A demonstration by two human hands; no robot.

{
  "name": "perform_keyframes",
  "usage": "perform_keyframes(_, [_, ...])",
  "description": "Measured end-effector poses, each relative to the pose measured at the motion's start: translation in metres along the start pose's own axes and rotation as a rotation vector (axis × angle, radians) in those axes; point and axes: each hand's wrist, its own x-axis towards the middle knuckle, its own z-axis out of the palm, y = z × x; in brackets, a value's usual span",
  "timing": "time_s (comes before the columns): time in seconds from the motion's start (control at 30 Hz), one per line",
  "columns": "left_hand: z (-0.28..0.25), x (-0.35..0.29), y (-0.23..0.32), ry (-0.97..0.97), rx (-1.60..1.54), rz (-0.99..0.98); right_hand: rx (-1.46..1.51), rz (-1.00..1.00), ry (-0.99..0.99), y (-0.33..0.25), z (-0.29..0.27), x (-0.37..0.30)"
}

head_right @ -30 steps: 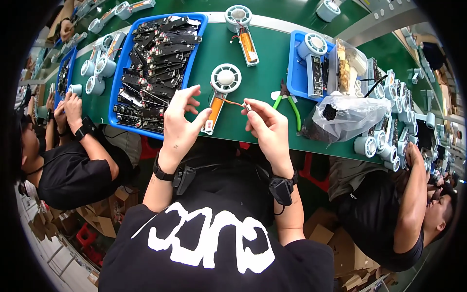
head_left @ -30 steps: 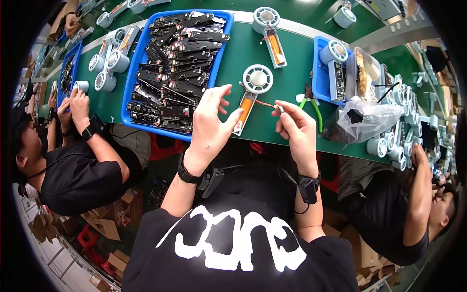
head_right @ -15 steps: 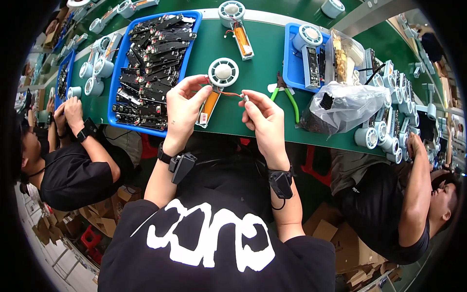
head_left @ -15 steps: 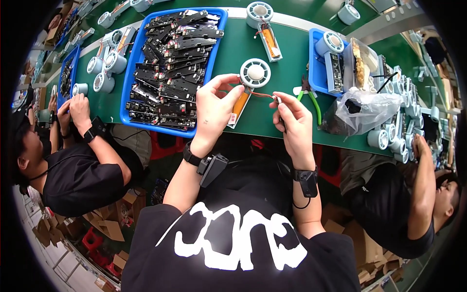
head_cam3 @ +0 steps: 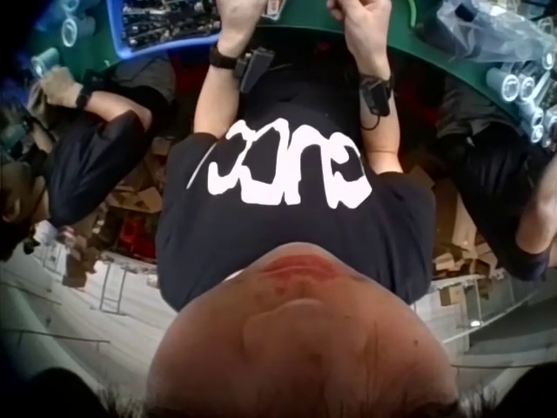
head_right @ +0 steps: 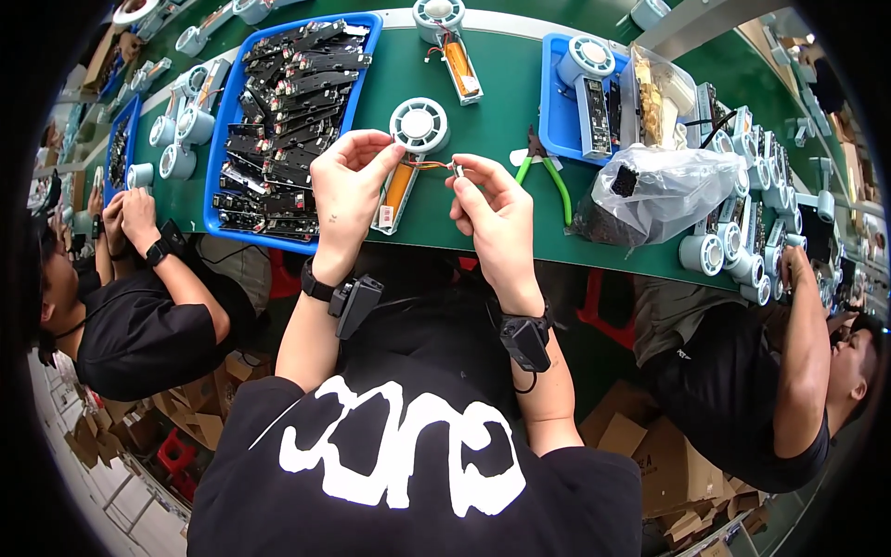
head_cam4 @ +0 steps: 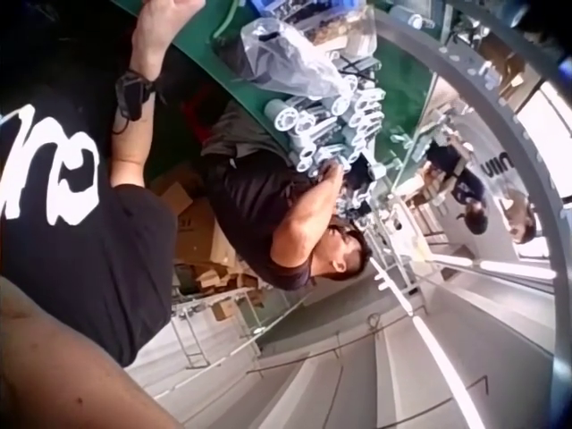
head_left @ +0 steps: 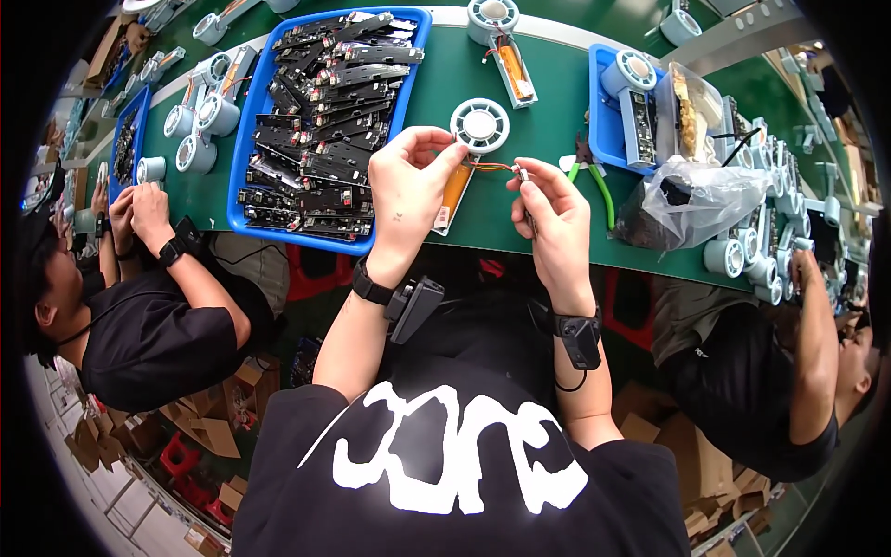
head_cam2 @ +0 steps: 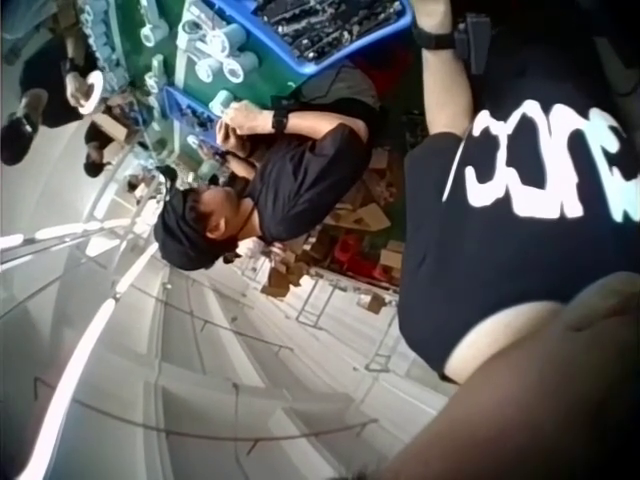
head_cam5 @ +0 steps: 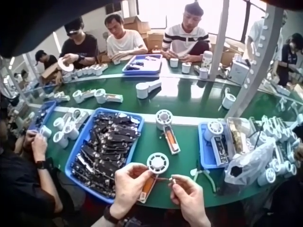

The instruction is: The person picks up a circuit board and a battery, connects their wires by hand, and presses the components into a handheld fan housing. They repeat this assembly process with a second set of components before placing the finished fans on the table.

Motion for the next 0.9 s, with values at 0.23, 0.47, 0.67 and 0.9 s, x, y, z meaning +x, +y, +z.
perform_keyframes(0.23, [0.002, -0.006, -0.006, 0.006, -0.149, 0.038, 0.004, -0.007, 0.001, 0.002, -0.001, 0.002])
perform_keyframes(0.47, [-0.002, -0.011, -0.017, -0.108, -0.251, 0.007, -0.020, -0.018, 0.093, 0.000, 0.008, 0.005])
perform_keyframes(0.67, [-0.003, -0.009, -0.014, -0.147, 0.104, 0.316, -0.048, -0.019, 0.094, 0.005, 0.014, 0.008])
perform_keyframes(0.9, [-0.002, -0.007, -0.004, -0.161, 0.233, 0.473, -0.080, -0.060, 0.108, 0.009, 0.010, 0.012])
